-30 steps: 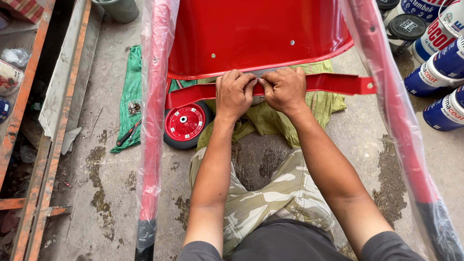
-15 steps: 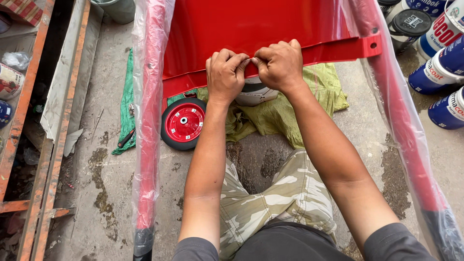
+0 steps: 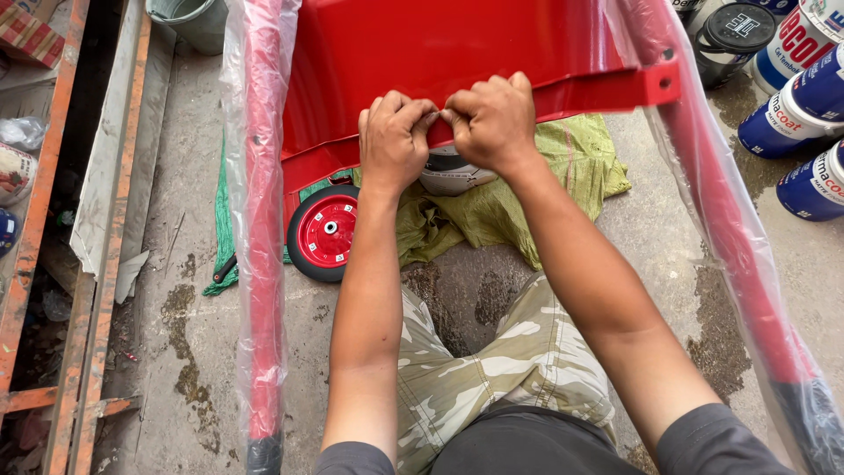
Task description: The person assembles a red wheelbarrow by attaching the handles, a metal support bar, and a wheel. They use a wrench to tighten bolts and nuts to secure the components together.
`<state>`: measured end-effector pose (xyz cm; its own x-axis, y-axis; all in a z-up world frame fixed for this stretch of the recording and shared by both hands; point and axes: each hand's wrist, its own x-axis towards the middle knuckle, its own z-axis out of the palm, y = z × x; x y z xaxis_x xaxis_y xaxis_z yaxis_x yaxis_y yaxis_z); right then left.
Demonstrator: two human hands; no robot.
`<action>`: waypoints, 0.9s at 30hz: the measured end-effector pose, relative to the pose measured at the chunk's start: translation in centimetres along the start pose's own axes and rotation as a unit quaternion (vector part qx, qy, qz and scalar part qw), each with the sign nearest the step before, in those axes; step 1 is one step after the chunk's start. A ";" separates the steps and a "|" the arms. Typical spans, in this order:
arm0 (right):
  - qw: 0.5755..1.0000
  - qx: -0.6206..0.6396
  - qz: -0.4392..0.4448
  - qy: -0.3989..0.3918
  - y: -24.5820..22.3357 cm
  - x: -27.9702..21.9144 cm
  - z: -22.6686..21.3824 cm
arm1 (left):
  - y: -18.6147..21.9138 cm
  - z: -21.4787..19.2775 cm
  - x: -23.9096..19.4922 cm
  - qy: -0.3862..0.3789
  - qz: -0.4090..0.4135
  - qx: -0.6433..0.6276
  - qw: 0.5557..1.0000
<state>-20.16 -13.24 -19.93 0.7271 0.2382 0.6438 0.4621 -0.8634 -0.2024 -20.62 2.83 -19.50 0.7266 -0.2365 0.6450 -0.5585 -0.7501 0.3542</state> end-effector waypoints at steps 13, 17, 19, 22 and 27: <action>0.993 0.049 -0.022 0.104 -0.8 -4.1 1.5 | 0.3 -0.9 -3.0 0.016 0.032 -0.028 0.999; 0.993 0.059 -0.026 0.098 -0.4 -3.5 0.3 | 0.4 -0.3 -2.5 0.019 0.033 -0.041 0.998; 0.993 0.062 -0.034 0.095 -0.2 -3.2 0.3 | 0.8 -0.7 -2.1 0.017 0.030 -0.048 0.998; 0.994 0.061 -0.023 0.091 -0.4 -3.5 0.2 | 0.7 -0.4 -2.2 0.014 0.035 -0.046 0.998; 0.995 0.064 0.008 0.071 -0.4 -4.8 0.2 | 0.9 0.3 -3.0 0.015 0.035 -0.042 0.998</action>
